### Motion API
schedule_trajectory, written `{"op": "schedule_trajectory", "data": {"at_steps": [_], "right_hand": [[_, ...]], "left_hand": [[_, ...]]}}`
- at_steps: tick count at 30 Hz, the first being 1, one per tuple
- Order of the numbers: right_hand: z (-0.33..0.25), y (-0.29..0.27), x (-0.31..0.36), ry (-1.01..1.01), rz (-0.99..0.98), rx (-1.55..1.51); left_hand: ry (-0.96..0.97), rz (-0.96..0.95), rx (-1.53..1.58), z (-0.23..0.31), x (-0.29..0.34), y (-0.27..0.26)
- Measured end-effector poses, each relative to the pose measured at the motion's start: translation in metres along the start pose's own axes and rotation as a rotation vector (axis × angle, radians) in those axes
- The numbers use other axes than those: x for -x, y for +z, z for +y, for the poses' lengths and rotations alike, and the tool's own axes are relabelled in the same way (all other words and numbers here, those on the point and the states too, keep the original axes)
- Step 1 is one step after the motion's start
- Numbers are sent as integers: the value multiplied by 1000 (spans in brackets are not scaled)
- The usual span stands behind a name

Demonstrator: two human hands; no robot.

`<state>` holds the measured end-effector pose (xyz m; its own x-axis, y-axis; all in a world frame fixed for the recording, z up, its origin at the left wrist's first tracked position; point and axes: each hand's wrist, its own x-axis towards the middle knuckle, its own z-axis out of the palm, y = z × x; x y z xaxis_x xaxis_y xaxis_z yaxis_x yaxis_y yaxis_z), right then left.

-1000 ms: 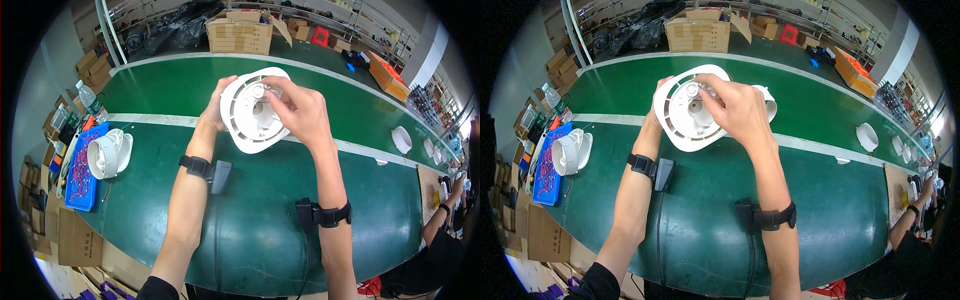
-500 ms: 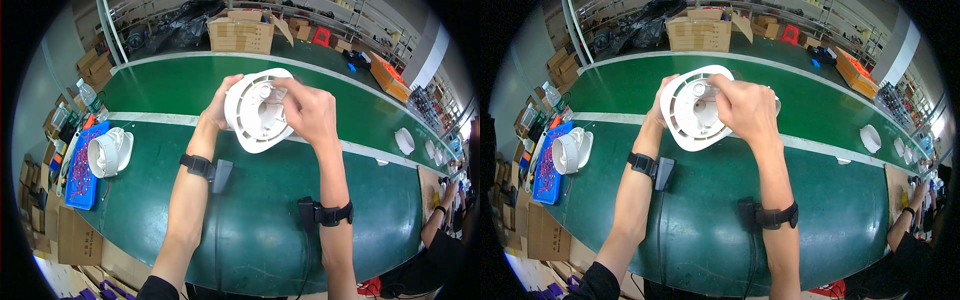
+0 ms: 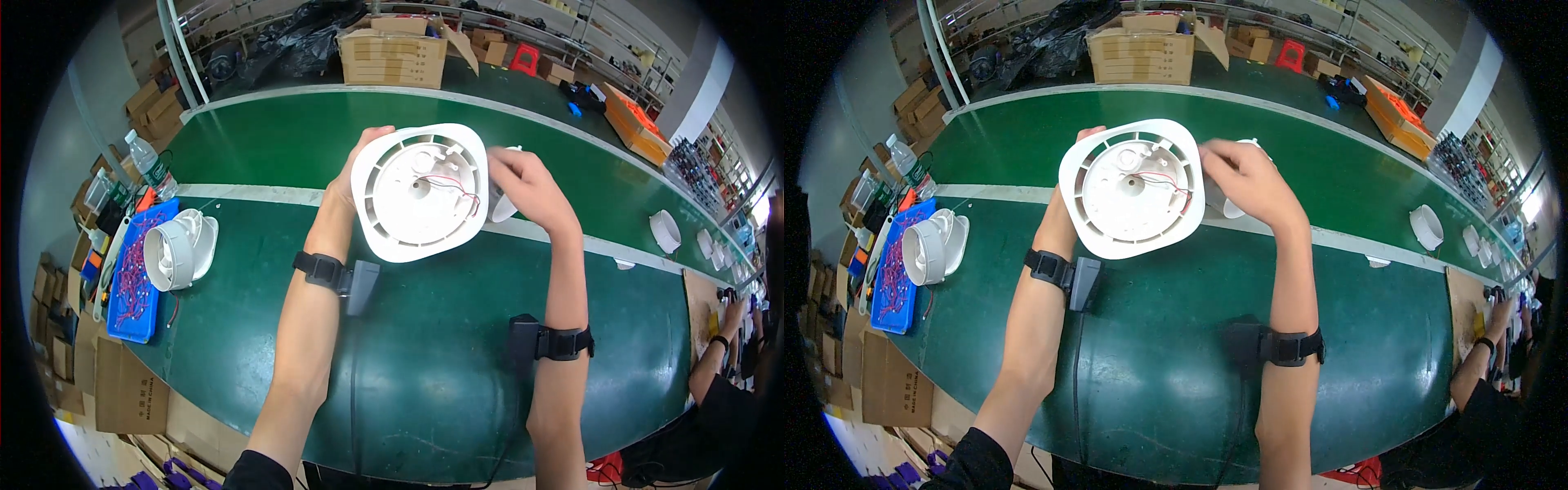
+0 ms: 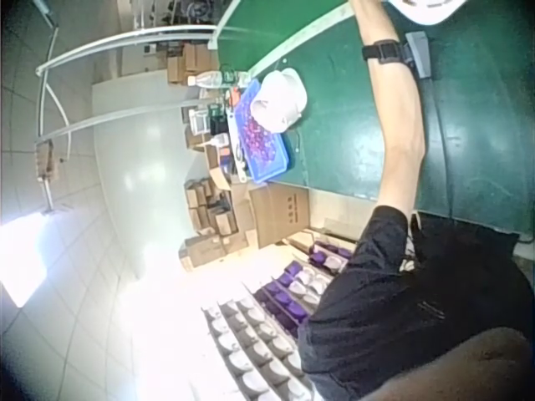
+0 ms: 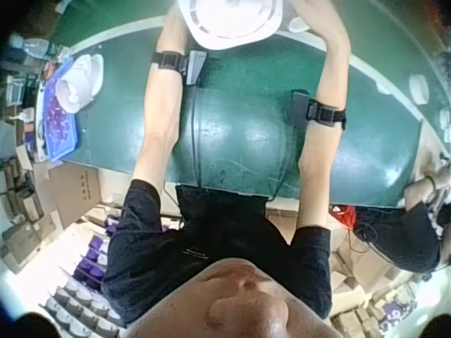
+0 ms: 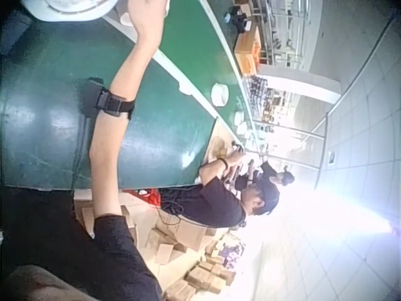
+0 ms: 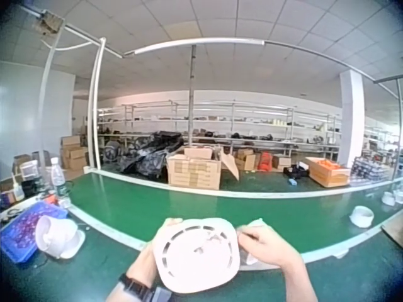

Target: Assembling small plastic fan units on a factory production line.

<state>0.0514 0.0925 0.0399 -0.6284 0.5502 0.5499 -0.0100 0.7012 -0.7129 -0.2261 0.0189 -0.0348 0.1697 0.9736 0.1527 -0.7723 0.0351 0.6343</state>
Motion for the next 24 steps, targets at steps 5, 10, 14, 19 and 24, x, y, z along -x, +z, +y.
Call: {"op": "schedule_trajectory", "data": {"at_steps": [5, 10, 14, 19, 24], "right_hand": [[3, -26, 4, 160, -97, -23], [-3, -29, 4, 120, -67, 242], [-6, -23, 3, 201, -95, 237], [-14, -17, 3, 170, -74, 297], [-10, -16, 0, 155, -37, 324]], "left_hand": [[-49, 129, -269, -8, 6, 38], [13, 224, -424, -19, 4, 59], [16, 263, -380, -16, 5, 48], [-53, 104, -307, -16, 6, 50], [-38, 148, -459, -15, 5, 54]]}}
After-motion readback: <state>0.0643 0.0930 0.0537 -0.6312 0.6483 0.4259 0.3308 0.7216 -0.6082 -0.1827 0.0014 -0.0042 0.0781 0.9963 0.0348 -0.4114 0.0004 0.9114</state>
